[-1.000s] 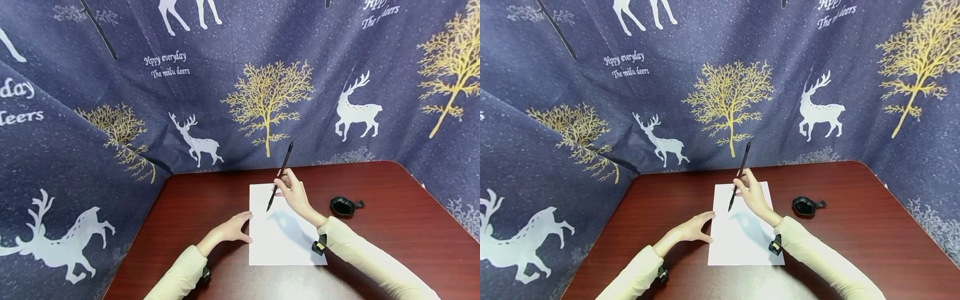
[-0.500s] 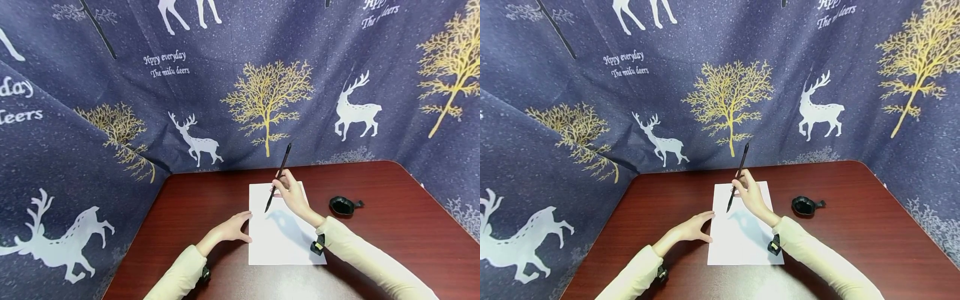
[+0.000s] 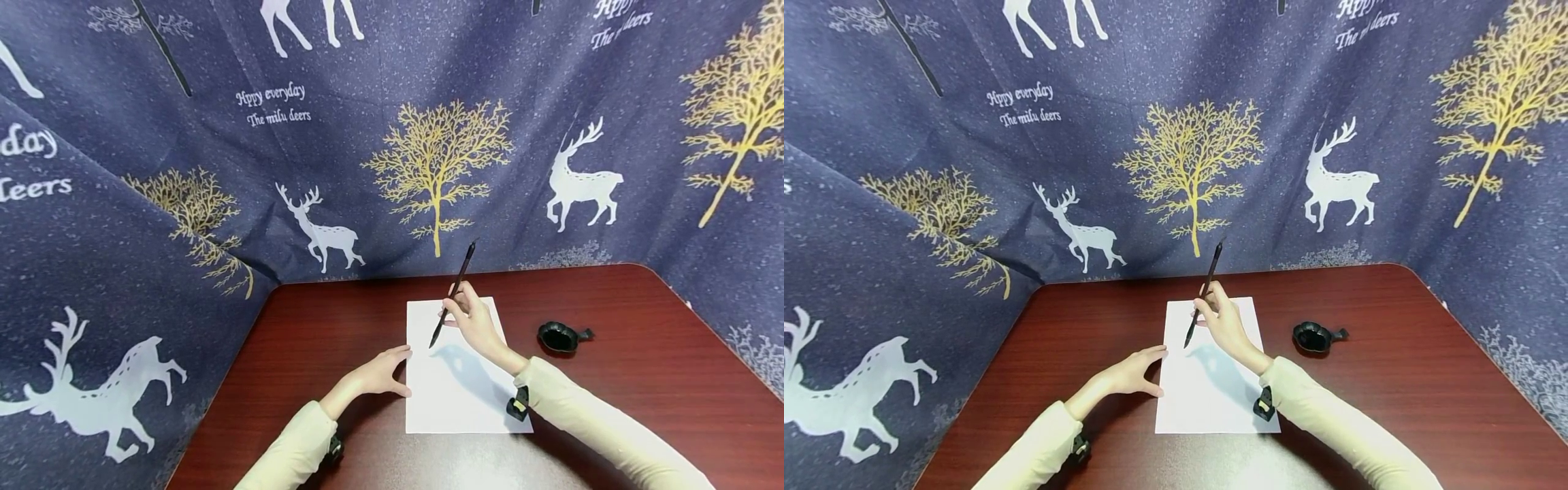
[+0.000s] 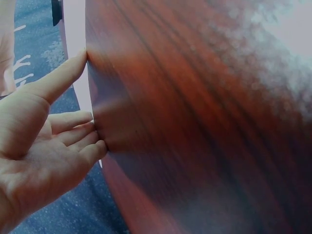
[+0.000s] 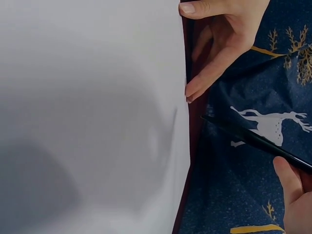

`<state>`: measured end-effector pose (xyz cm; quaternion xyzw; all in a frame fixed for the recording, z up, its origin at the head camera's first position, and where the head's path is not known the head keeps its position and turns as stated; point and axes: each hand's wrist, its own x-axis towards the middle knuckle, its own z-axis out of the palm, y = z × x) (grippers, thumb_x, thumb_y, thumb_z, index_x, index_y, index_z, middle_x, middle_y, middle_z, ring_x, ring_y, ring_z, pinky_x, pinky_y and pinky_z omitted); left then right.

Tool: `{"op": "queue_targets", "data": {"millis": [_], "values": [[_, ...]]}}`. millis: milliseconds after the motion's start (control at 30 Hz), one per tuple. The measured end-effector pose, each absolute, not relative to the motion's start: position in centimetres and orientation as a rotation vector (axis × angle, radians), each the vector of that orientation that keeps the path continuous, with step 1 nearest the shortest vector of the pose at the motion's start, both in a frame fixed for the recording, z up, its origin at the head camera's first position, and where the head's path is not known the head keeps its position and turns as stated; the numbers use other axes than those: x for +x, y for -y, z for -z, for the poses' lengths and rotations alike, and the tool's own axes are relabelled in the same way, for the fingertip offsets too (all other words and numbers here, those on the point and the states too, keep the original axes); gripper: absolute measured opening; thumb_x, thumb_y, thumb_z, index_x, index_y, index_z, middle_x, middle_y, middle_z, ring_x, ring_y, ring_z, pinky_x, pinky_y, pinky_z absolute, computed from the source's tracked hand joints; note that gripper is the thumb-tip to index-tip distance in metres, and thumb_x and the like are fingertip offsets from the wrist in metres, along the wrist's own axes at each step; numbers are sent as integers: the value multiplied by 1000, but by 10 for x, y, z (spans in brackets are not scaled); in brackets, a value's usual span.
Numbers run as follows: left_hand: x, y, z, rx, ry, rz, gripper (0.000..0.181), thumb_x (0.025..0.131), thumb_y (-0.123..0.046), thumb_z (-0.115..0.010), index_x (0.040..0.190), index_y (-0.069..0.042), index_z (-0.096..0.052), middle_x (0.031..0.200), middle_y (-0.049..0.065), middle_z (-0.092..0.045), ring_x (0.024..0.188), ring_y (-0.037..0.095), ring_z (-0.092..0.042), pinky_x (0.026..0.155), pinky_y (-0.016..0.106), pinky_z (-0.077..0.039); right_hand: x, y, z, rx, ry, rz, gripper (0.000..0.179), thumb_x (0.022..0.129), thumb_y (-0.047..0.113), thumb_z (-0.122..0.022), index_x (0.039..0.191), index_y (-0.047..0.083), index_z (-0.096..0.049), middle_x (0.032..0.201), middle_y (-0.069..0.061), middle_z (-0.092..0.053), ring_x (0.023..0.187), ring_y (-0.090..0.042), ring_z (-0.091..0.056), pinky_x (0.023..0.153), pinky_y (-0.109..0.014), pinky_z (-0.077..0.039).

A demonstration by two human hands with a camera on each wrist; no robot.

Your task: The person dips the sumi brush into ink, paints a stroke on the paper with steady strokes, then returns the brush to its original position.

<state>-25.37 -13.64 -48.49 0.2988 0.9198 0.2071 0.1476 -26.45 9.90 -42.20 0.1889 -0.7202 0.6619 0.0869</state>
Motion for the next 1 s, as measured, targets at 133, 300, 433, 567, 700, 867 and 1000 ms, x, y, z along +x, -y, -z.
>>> {"op": "queue_targets", "data": {"millis": [133,300,433,567,700,867,1000], "values": [[-254,136,485,855,-2641,-593,82,80,-30,-78,143,5,-40,152,20,-36,142,33,-36,114,46,-33,-264,-99,423,539,2162,-1964,17,98,4,-52,108,-9,-45,96,-22,-64,97,-48,-63,74,-47,-59],[-253,136,485,854,-2639,-594,82,80,-30,-78,143,5,-40,152,20,-36,142,33,-35,114,46,-33,-262,-99,426,534,2170,-1978,19,98,3,-51,109,-11,-43,98,-24,-63,97,-49,-63,74,-48,-58],[-253,136,484,853,-2641,-593,81,80,-29,-78,143,5,-40,152,20,-37,142,32,-35,114,46,-32,-263,-99,429,542,2181,-1979,16,98,3,-51,109,-8,-44,101,-30,-63,98,-52,-62,74,-47,-58],[-253,137,483,857,-2649,-594,81,80,-29,-78,143,5,-41,152,20,-37,142,33,-35,114,46,-32,-272,-100,442,530,2206,-1957,14,99,5,-52,108,-3,-47,103,-30,-63,98,-49,-64,74,-45,-59],[-252,137,484,854,-2646,-600,81,80,-29,-78,143,5,-41,152,20,-37,142,32,-35,115,46,-32,-282,-101,457,532,2230,-1908,14,99,11,-53,109,3,-48,103,-28,-65,96,-43,-67,71,-38,-60],[-252,137,484,851,-2638,-607,81,80,-29,-78,143,5,-41,152,20,-36,142,32,-35,114,46,-32,-281,-100,459,556,2243,-1858,13,98,11,-55,108,4,-49,99,-25,-66,93,-38,-68,69,-34,-60],[-253,137,484,853,-2640,-604,81,80,-29,-78,143,5,-41,152,20,-37,142,33,-35,114,46,-32,-280,-100,458,559,2261,-1832,13,98,10,-55,108,4,-49,96,-24,-67,92,-37,-68,69,-35,-60]]}}
